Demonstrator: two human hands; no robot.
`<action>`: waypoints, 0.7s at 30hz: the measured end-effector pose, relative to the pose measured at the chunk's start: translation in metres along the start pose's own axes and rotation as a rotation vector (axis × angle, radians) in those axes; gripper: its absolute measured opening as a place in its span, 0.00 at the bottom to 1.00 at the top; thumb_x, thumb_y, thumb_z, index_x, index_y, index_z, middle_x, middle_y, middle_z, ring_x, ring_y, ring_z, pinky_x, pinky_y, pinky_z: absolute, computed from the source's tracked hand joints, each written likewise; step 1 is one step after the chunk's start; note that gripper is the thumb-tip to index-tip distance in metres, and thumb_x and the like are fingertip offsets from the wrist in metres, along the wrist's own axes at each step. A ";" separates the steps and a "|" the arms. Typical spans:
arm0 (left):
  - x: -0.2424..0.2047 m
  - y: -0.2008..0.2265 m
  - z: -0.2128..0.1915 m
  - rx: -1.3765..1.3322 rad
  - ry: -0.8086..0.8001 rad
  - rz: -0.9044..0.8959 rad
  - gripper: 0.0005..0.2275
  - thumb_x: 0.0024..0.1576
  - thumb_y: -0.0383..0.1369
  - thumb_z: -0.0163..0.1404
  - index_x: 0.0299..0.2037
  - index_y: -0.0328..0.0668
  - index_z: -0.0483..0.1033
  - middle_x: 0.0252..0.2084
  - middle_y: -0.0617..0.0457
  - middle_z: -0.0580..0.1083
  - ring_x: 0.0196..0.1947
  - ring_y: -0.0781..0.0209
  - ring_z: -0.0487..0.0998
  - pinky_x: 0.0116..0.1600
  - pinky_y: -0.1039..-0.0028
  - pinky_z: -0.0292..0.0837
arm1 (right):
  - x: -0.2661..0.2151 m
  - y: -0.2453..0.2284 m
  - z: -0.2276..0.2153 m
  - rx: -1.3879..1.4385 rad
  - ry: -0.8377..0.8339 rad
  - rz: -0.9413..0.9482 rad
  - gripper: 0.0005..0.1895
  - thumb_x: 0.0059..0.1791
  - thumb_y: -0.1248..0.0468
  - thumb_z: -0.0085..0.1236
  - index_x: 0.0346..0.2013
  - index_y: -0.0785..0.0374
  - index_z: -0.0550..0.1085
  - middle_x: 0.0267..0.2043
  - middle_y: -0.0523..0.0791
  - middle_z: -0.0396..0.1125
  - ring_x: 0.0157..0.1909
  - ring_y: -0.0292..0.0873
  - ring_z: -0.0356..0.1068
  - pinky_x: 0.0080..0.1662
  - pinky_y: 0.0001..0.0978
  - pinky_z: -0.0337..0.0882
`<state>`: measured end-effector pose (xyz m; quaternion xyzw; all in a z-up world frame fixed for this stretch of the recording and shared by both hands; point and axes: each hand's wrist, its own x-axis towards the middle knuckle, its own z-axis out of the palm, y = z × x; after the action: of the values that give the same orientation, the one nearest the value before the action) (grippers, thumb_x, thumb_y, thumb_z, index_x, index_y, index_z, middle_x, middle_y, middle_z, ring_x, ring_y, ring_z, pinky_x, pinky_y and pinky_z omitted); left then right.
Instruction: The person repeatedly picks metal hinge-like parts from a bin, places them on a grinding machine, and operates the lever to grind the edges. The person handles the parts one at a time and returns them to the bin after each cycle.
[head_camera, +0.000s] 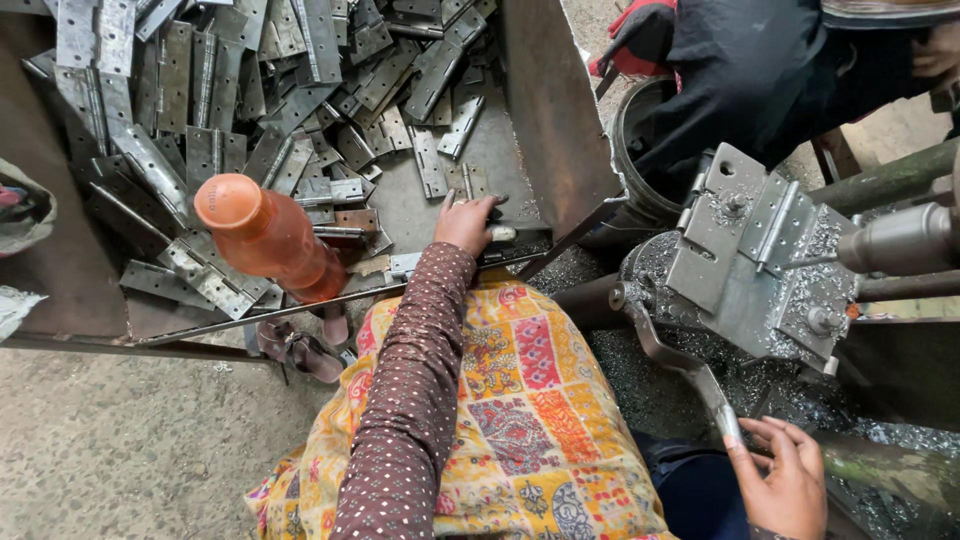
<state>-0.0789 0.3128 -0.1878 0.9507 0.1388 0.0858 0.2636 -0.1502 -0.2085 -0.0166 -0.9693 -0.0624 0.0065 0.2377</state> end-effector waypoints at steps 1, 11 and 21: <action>0.000 0.000 -0.001 -0.009 -0.012 -0.003 0.22 0.48 0.35 0.59 0.55 0.53 0.74 0.45 0.53 0.78 0.52 0.52 0.76 0.70 0.53 0.54 | 0.000 0.000 0.001 0.015 0.001 -0.003 0.19 0.47 0.60 0.65 0.52 0.61 0.78 0.64 0.52 0.60 0.54 0.47 0.72 0.50 0.37 0.77; 0.011 0.006 0.017 0.148 0.043 0.124 0.14 0.56 0.35 0.50 0.52 0.54 0.79 0.38 0.52 0.78 0.45 0.54 0.79 0.71 0.51 0.53 | 0.001 0.005 0.002 -0.039 -0.003 0.022 0.19 0.48 0.60 0.65 0.52 0.62 0.78 0.64 0.51 0.60 0.55 0.47 0.73 0.50 0.37 0.77; 0.005 0.026 0.043 0.394 -0.009 0.275 0.11 0.65 0.34 0.41 0.39 0.43 0.79 0.29 0.49 0.77 0.37 0.51 0.81 0.73 0.46 0.51 | 0.003 0.008 0.003 -0.027 -0.017 0.041 0.19 0.47 0.61 0.66 0.52 0.63 0.78 0.64 0.52 0.59 0.55 0.47 0.73 0.51 0.37 0.77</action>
<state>-0.0579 0.2724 -0.2103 0.9941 0.0207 0.0878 0.0595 -0.1468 -0.2141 -0.0226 -0.9734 -0.0445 0.0186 0.2239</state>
